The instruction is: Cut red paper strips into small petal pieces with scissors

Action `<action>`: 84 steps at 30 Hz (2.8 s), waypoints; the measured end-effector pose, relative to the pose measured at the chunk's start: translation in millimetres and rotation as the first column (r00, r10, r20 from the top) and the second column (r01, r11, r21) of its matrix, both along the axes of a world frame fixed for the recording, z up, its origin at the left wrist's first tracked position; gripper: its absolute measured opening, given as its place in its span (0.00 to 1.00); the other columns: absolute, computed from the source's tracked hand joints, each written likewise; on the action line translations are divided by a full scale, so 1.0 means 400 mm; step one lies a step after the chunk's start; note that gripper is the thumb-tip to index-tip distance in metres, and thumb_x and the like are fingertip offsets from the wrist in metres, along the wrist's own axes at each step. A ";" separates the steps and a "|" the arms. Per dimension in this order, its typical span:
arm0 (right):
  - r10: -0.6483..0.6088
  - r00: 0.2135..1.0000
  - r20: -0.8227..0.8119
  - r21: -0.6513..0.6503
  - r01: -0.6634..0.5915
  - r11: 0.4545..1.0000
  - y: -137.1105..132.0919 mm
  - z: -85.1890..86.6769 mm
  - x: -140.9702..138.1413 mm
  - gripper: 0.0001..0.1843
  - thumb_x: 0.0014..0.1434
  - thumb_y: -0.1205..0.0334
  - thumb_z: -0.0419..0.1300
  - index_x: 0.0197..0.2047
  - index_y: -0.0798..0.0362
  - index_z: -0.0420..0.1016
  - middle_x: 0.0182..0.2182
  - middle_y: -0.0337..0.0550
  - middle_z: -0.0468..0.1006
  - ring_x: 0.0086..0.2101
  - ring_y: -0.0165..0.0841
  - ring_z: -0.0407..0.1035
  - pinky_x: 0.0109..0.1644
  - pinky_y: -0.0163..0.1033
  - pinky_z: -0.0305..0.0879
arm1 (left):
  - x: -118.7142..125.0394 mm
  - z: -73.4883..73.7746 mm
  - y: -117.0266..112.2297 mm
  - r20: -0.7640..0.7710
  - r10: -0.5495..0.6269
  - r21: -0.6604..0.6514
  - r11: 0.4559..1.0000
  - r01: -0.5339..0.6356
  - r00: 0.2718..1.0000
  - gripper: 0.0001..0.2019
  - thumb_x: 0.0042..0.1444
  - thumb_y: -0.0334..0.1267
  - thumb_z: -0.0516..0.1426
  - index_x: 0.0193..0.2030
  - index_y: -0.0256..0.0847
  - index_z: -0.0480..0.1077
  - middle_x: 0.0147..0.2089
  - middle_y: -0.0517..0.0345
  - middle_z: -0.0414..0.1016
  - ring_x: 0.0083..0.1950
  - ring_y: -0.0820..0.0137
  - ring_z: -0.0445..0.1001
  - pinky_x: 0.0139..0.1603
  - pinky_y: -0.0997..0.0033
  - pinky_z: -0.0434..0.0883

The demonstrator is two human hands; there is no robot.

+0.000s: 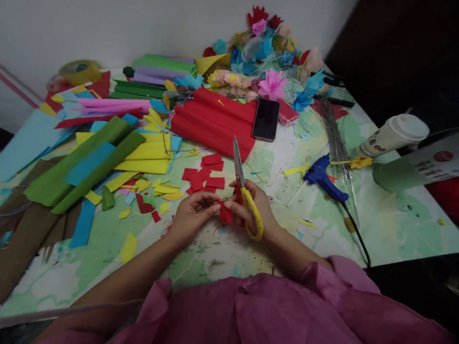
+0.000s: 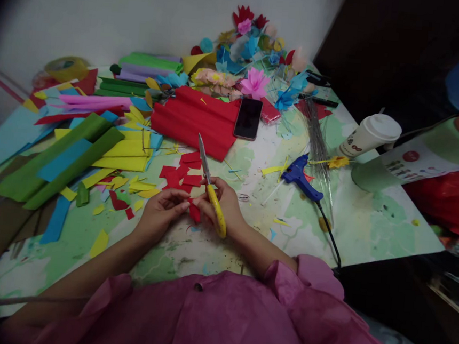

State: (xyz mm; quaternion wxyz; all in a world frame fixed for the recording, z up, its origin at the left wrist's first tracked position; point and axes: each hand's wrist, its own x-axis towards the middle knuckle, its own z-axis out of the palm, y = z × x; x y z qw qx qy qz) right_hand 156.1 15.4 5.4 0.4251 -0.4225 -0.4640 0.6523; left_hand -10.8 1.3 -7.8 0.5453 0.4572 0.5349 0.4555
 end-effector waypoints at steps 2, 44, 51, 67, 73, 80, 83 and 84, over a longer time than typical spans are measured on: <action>-0.005 0.999 -0.039 -0.011 0.005 1.000 0.000 0.001 0.001 0.25 0.45 0.60 0.65 0.45 0.51 0.62 0.22 0.27 0.69 0.12 0.21 0.57 0.15 0.28 0.54 | -0.002 -0.007 0.002 0.002 0.018 0.002 1.000 -0.018 1.000 0.10 0.43 0.36 0.66 0.34 0.40 0.74 0.33 0.59 0.76 0.33 0.73 0.72 0.35 0.74 0.69; -0.018 0.990 0.138 0.023 0.015 1.000 0.015 -0.008 0.013 0.28 0.45 0.52 0.67 0.47 0.52 0.63 0.22 0.28 0.65 0.16 0.23 0.56 0.19 0.30 0.53 | -0.005 0.001 0.000 0.346 -0.006 0.093 0.995 -0.028 0.938 0.11 0.50 0.38 0.64 0.35 0.41 0.66 0.23 0.65 0.70 0.19 0.80 0.66 0.21 0.81 0.61; 0.075 0.686 0.724 0.218 -0.331 0.918 0.025 0.049 0.050 0.23 0.46 0.47 0.66 0.42 0.52 0.71 0.24 0.34 0.68 0.25 0.28 0.60 0.27 0.33 0.50 | -0.045 0.007 0.047 0.236 0.268 0.184 0.931 -0.314 0.934 0.08 0.51 0.35 0.62 0.36 0.42 0.66 0.22 0.68 0.64 0.20 0.81 0.61 0.21 0.83 0.58; -0.078 0.304 0.950 0.246 -0.565 0.788 -0.018 0.083 0.027 0.30 0.54 0.43 0.59 0.54 0.52 0.67 0.43 0.49 0.77 0.43 0.42 0.71 0.43 0.40 0.61 | -0.099 0.026 0.078 0.086 0.258 0.159 0.950 -0.269 0.962 0.07 0.48 0.36 0.61 0.34 0.39 0.75 0.33 0.60 0.74 0.30 0.75 0.67 0.33 0.76 0.64; -0.136 0.309 0.941 0.288 -0.520 0.804 -0.015 0.088 0.038 0.30 0.54 0.42 0.58 0.54 0.51 0.67 0.43 0.48 0.77 0.40 0.41 0.72 0.39 0.39 0.60 | -0.108 0.040 0.079 0.110 0.236 0.112 0.962 -0.247 0.966 0.08 0.47 0.37 0.63 0.35 0.38 0.75 0.26 0.63 0.70 0.24 0.78 0.62 0.25 0.79 0.59; -0.088 0.310 0.947 0.252 -0.541 0.802 -0.019 0.089 0.034 0.23 0.55 0.43 0.58 0.48 0.48 0.70 0.41 0.43 0.79 0.39 0.40 0.73 0.35 0.37 0.57 | -0.103 0.047 0.073 0.029 0.217 0.133 0.967 -0.219 0.976 0.08 0.47 0.38 0.62 0.35 0.39 0.76 0.30 0.60 0.73 0.26 0.76 0.64 0.27 0.76 0.60; -0.097 0.321 0.942 0.262 -0.528 0.808 -0.016 0.087 0.038 0.23 0.54 0.43 0.58 0.49 0.48 0.70 0.42 0.42 0.79 0.38 0.40 0.73 0.34 0.37 0.56 | -0.106 0.045 0.074 0.046 0.213 0.142 0.966 -0.217 0.976 0.08 0.47 0.37 0.62 0.35 0.40 0.76 0.28 0.61 0.72 0.25 0.77 0.62 0.26 0.76 0.58; -0.098 0.319 0.943 0.261 -0.520 0.813 -0.015 0.086 0.040 0.24 0.54 0.43 0.58 0.49 0.48 0.69 0.42 0.43 0.79 0.38 0.39 0.73 0.34 0.37 0.56 | -0.107 0.046 0.074 0.050 0.217 0.147 0.964 -0.222 0.975 0.08 0.47 0.37 0.62 0.35 0.40 0.76 0.27 0.62 0.71 0.24 0.77 0.61 0.25 0.76 0.58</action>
